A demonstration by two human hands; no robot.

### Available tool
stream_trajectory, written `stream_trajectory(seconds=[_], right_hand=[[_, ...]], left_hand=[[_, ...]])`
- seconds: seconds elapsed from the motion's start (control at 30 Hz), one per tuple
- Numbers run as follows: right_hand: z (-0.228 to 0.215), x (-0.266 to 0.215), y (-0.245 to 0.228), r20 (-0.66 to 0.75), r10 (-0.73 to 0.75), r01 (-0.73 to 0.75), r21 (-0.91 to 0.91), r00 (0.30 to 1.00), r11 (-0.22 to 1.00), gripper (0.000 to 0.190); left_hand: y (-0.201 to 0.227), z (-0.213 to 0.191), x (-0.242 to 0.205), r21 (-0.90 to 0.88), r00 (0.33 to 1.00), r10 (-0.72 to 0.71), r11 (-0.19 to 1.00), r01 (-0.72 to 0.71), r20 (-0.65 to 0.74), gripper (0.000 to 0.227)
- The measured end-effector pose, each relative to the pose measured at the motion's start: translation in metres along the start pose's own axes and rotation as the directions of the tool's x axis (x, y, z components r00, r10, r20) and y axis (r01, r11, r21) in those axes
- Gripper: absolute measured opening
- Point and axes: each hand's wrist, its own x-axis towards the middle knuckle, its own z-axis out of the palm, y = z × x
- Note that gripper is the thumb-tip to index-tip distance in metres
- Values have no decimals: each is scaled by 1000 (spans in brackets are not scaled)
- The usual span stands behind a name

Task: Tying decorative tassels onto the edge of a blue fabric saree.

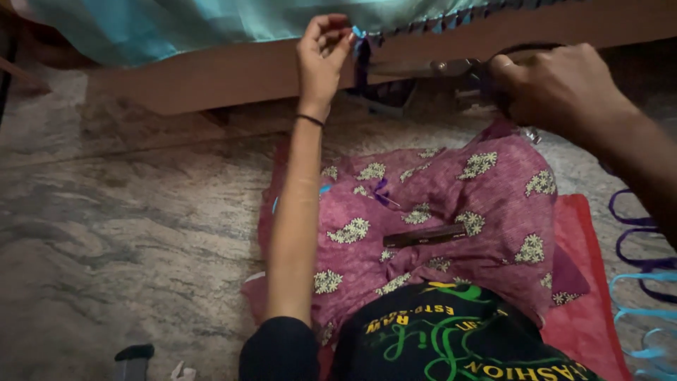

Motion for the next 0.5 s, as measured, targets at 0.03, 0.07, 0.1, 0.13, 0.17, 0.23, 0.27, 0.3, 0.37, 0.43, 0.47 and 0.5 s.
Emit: stream_trajectory(seconds=[0.03,0.07,0.1,0.13,0.17,0.23,0.27,0.3,0.37,0.43,0.47,0.5], right_hand=[[7,2,-3,-1,-7,7,11,1000,1000,41],[14,3,-4,2,-11,11,20,1000,1000,42],[16,2,-5,8,-14,14,22,1000,1000,42],[19,1,-8,82,-6,3,37,997,999,34],[21,0,-10,155,0,-9,51,988,999,28],[20,-5,-8,243,20,-23,9,970,1000,30],[20,-9,-7,330,46,-35,-37,943,999,34],[17,-15,-7,334,42,-33,-35,942,999,34],[11,-29,-1,82,27,-32,65,996,997,33],[-14,-31,-6,41,34,-36,49,999,998,33],[-27,-32,-10,-7,40,-40,37,999,999,33],[-27,-31,-10,-2,42,-42,37,999,998,33]], left_hand=[[4,1,-1,-18,1000,-24,1000,24,2,20],[6,3,-1,-39,999,-50,998,50,7,19],[4,4,-2,-41,998,-56,998,56,5,19],[2,3,-2,-46,999,-33,998,33,14,18],[1,2,-3,-51,1000,-9,999,10,23,16],[5,5,-6,-21,999,-52,998,51,-13,15],[6,7,-9,4,994,-95,995,95,-48,14],[2,5,-10,5,994,-100,995,100,-49,14],[-9,6,-10,-49,995,-80,996,77,-66,13],[-12,9,-10,-74,994,-80,994,75,-69,13],[-12,9,-10,-91,995,-75,994,68,-73,13],[-12,12,-11,-95,994,-79,993,72,-71,13]])
